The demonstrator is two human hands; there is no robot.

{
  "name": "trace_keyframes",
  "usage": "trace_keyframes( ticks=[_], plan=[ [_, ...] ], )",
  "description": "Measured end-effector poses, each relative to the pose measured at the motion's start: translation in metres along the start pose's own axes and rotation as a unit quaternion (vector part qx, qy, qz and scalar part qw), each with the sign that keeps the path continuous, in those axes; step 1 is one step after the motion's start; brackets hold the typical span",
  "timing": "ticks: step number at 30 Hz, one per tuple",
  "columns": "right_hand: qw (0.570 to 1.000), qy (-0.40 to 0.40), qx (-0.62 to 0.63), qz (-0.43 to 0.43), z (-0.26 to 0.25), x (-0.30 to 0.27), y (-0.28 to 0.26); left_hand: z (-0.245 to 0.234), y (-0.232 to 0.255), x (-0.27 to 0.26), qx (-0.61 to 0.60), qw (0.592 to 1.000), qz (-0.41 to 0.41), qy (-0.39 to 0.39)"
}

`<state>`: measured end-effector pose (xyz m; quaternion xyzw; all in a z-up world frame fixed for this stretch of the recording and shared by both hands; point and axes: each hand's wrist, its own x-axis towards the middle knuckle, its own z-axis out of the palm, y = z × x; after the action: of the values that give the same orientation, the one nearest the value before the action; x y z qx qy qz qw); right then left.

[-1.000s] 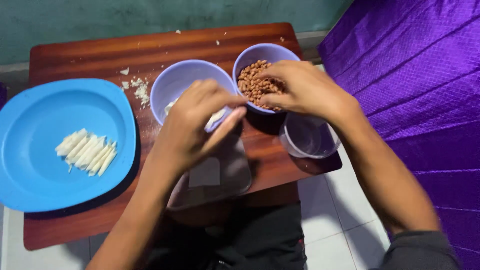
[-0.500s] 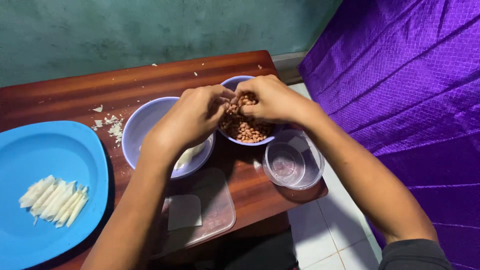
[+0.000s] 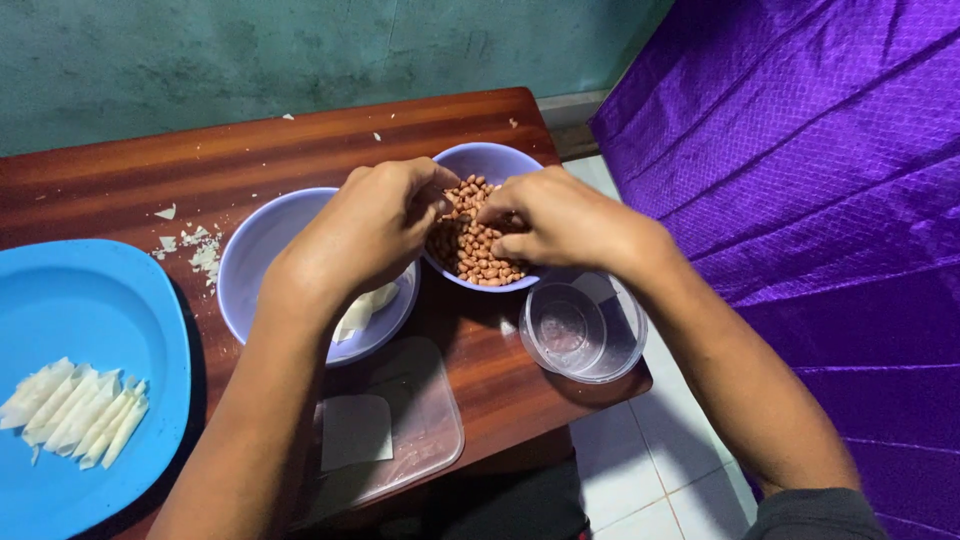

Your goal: Wrapping individual peanuts in small pieces of dough to prepare snacks

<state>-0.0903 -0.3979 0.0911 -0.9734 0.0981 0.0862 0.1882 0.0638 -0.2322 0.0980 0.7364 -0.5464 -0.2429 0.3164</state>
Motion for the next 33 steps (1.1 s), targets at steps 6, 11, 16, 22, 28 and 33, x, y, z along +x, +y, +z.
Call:
trace_keyframes(
  ticks=[6,11,16,22,28,33],
  plan=[
    [0.996,0.092,0.007,0.010,-0.003,0.010,0.006,-0.003,0.001,-0.002,-0.015,1.000,-0.019,0.002],
    [0.989,0.137,0.050,-0.029,-0.016,0.005,0.022,-0.003,-0.007,0.006,-0.010,1.000,0.018,0.013],
    [0.991,0.083,0.045,0.094,-0.022,0.004,-0.006,-0.004,0.001,0.000,-0.017,1.000,-0.005,0.005],
    [0.997,-0.019,-0.007,0.074,0.002,0.016,0.006,-0.002,-0.002,0.001,-0.028,0.999,-0.016,0.001],
    [0.999,0.020,-0.012,0.036,-0.015,0.009,-0.003,-0.002,-0.001,-0.001,-0.030,1.000,-0.007,0.002],
    [0.996,0.045,-0.062,-0.041,-0.003,0.007,0.017,-0.001,0.000,0.000,-0.042,0.999,-0.010,-0.002]
  ],
)
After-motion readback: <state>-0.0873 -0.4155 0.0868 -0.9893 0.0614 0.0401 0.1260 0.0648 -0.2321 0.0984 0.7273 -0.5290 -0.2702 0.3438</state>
